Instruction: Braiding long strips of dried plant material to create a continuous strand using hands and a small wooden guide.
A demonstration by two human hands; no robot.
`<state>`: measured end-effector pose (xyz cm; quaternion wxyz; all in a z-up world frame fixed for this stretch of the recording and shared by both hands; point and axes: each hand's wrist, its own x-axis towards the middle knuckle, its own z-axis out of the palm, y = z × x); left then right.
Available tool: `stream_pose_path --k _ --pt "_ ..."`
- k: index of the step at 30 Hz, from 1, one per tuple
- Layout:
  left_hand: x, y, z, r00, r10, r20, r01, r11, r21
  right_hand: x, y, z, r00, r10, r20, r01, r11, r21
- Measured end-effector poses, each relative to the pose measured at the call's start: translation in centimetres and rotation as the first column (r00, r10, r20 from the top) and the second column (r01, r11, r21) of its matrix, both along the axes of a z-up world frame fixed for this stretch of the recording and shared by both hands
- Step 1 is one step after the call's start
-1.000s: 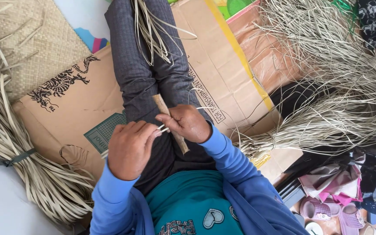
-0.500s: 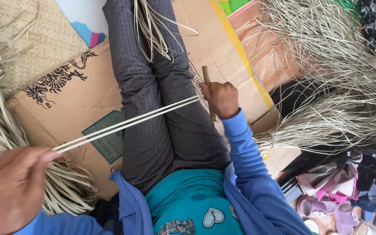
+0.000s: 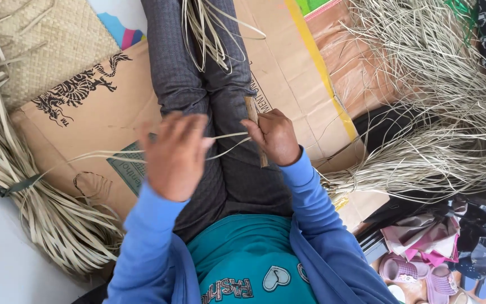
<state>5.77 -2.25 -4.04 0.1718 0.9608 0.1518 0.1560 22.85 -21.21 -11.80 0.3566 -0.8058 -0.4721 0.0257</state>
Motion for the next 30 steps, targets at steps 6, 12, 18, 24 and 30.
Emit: stream_pose_path --k 6,12,18,24,30 --pt "4.1 -0.7 -3.0 0.899 -0.41 -0.154 0.197 0.692 -0.694 -0.4 -0.1 0.2 0.965 0.1 0.242 -0.139 0.979 0.15" --pt "5.2 0.6 -6.5 0.828 -0.556 0.071 0.068 -0.025 -0.997 -0.6 -0.2 0.0 0.881 0.051 0.471 -0.232 0.914 0.334" --pt "5.5 0.2 -8.1 0.805 -0.584 0.105 0.055 -0.103 -0.993 -0.8 0.9 1.2 0.803 -0.056 0.593 -0.301 0.821 0.485" --pt "5.0 0.0 -6.0 0.826 -0.553 0.112 0.0 -0.199 -0.98 -0.4 0.0 -0.3 0.798 -0.103 0.594 -0.284 0.805 0.521" --pt "5.0 -0.6 -6.9 0.812 -0.557 0.176 -0.015 -0.322 -0.947 -0.4 -0.3 -0.3 0.786 -0.098 0.61 -0.307 0.795 0.523"
